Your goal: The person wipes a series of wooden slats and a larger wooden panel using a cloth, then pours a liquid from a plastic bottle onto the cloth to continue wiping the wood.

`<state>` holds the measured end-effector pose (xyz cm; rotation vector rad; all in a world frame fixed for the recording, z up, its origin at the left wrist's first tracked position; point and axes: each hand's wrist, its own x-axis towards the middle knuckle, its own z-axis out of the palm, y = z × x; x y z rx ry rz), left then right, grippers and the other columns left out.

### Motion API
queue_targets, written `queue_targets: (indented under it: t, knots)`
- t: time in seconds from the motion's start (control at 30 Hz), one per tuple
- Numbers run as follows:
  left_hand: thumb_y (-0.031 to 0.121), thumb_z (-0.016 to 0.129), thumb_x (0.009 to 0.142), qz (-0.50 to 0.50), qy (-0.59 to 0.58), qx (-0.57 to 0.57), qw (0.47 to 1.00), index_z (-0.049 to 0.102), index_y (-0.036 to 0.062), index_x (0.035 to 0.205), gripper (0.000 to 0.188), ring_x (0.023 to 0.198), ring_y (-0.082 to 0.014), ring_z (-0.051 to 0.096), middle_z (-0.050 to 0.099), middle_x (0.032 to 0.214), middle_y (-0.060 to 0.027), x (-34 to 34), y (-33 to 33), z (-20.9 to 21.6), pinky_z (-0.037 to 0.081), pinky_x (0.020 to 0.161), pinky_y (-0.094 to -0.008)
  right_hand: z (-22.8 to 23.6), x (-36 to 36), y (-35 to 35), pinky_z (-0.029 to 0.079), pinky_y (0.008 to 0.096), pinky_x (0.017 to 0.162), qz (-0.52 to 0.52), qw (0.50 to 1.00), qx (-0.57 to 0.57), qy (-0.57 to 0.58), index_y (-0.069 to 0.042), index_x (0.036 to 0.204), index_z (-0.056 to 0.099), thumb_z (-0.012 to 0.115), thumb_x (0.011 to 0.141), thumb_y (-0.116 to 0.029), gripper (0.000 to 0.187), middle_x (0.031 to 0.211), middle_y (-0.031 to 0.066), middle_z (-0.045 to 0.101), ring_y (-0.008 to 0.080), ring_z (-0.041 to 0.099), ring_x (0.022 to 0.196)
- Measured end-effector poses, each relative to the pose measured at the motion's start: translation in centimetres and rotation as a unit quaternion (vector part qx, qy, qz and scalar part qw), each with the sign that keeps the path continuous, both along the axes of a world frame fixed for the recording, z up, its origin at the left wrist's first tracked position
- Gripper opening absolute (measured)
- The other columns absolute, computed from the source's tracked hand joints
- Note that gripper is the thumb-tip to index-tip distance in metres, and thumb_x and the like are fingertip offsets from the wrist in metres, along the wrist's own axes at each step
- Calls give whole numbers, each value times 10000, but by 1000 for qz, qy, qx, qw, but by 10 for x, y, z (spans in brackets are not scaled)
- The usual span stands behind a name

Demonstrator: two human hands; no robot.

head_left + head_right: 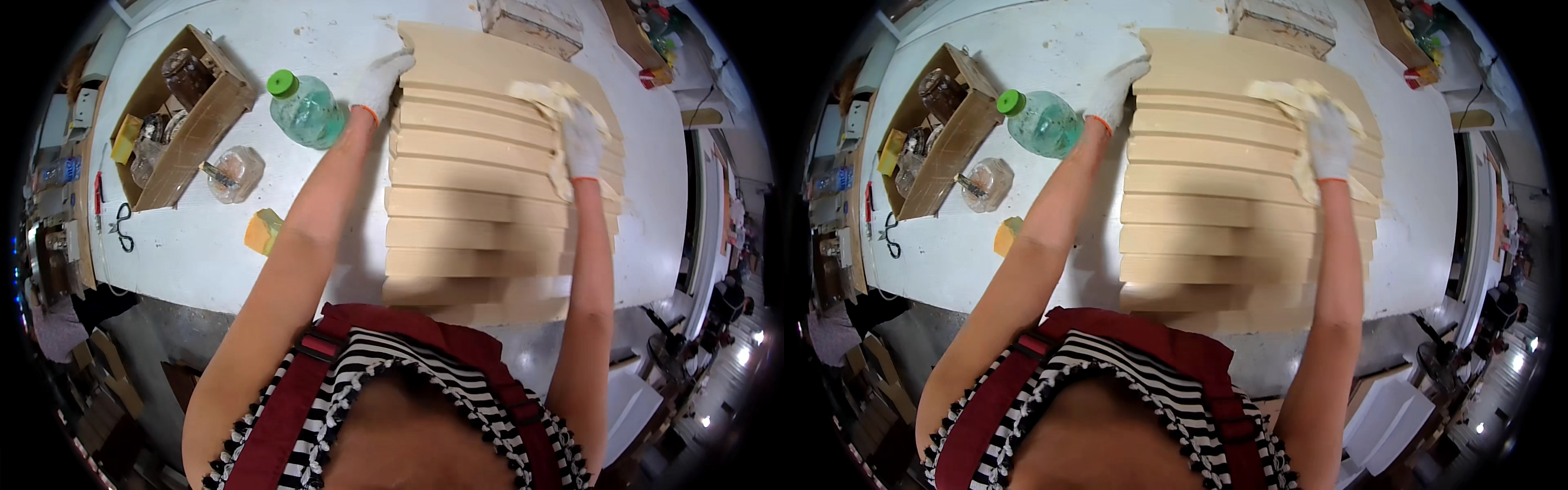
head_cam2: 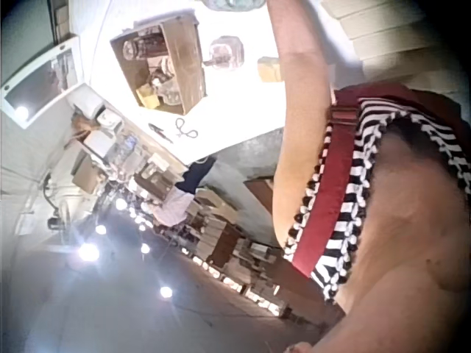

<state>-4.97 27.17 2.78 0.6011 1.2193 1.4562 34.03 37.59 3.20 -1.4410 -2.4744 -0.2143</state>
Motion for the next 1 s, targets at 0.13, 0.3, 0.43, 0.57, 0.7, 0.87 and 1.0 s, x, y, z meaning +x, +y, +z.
queue_targets:
  t: [0.13, 0.3, 0.43, 0.57, 0.7, 0.87, 1.0]
  knots:
    - [257, 614, 872, -14, -3, 0, 1000, 583, 0, 1272, 476, 872, -142, 619, 661, 1104, -86, 15, 17, -10, 510, 697, -293, 17, -118, -57, 431, 417, 973, 118, 990, 79, 14, -116, 1241, 577, 509, 873, -182, 379, 1220, 120, 597, 304, 547, 1141]
    - [156, 557, 917, -10, 245, 306, 920, 566, -21, 1263, 388, 1043, -172, 584, 592, 1230, -111, -74, 28, -123, 502, 852, -307, 37, -291, -125, 412, 426, 1002, 252, 957, 26, 142, -138, 1202, 593, 552, 862, -168, 343, 1239, 84, 578, 303, 530, 1171]
    - [146, 570, 913, -49, 194, 134, 971, 557, -34, 1256, 388, 1037, -186, 597, 597, 1228, -119, -13, 8, -107, 499, 876, -310, 27, -223, -92, 476, 385, 841, 252, 948, 44, 192, -159, 1094, 630, 562, 821, -149, 281, 1099, 24, 611, 232, 580, 997]
    - [200, 591, 908, 111, -103, 62, 987, 533, -48, 1281, 452, 1083, -192, 589, 581, 1266, -112, 20, -1, -17, 481, 906, -302, 31, -148, -68, 497, 345, 775, 154, 972, 123, 125, -163, 1084, 644, 568, 785, -135, 309, 1022, 9, 627, 219, 605, 941]
    - [246, 628, 874, -32, 92, 56, 994, 433, -36, 1389, 618, 1262, -215, 469, 496, 1386, -132, -15, 7, -4, 371, 1046, -312, 35, -56, -25, 448, 390, 949, 69, 996, 42, 43, -80, 1173, 622, 537, 869, -157, 325, 1172, 109, 631, 300, 583, 1071]
    - [186, 622, 860, -148, 70, 25, 986, 383, -25, 1431, 654, 1377, -253, 350, 356, 1509, -151, -13, 25, 7, 286, 1112, -313, 8, 113, 80, 467, 480, 859, -175, 970, -43, 164, -42, 1078, 637, 402, 962, -347, 403, 1077, 238, 639, 425, 589, 1025]
    - [160, 596, 861, -113, 51, 37, 992, 386, -17, 1433, 635, 1403, -263, 306, 331, 1523, -147, -14, 18, -7, 258, 1128, -321, 29, 63, 73, 472, 487, 852, -286, 953, -34, 95, -52, 1096, 637, 404, 955, -320, 383, 1081, 240, 639, 415, 602, 1012]
